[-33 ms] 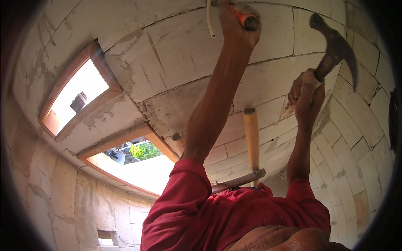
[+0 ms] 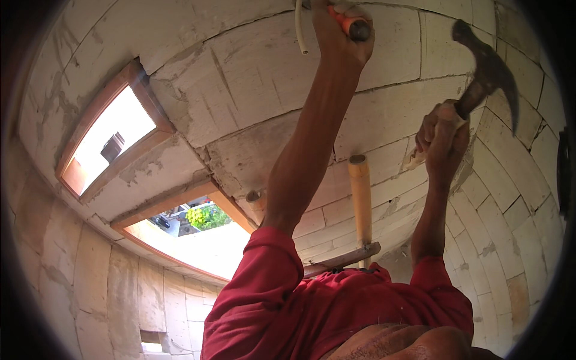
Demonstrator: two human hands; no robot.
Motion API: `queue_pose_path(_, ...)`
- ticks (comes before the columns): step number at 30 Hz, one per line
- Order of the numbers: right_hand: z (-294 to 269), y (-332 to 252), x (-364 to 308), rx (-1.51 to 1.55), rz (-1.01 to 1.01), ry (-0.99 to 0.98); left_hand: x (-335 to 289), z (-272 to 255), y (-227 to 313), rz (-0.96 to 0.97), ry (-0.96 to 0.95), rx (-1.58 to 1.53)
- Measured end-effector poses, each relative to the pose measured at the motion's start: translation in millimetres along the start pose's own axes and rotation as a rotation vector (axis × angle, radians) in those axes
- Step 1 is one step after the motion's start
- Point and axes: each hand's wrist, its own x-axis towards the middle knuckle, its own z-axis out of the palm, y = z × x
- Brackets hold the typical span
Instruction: The person uses a hammer and chisel to chip away at a concrete ceiling to create a recess. They then insert a black electrical box into the hole and secure it by hammering nails into the ceiling.
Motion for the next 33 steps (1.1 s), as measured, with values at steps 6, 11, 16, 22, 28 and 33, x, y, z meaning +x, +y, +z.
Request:
queue_pose_path(6,-40,11,14,0.248,-0.473,-0.281,1,22,-10,0.01,0.107,-0.023)
queue_pose_path(11,23,65,12,-0.384,-0.431,-0.247,-4,13,-5,-0.051,0.031,0.056)
queue_pose_path(16,26,45,-9,-0.319,-0.236,-0.121,-26,35,3,-0.06,0.137,0.087)
queue_pose_path(22,15,63,-3,0.022,-0.903,-0.163,-6,49,-12,-0.049,0.168,0.003)
queue_pose_path(28,26,88,-1,0.102,-0.365,-0.074,9,41,9,-0.09,0.113,-0.036)
queue_pose_path(33,80,42,-11,-0.479,0.006,-0.147,7,29,6,-0.115,0.066,-0.07)
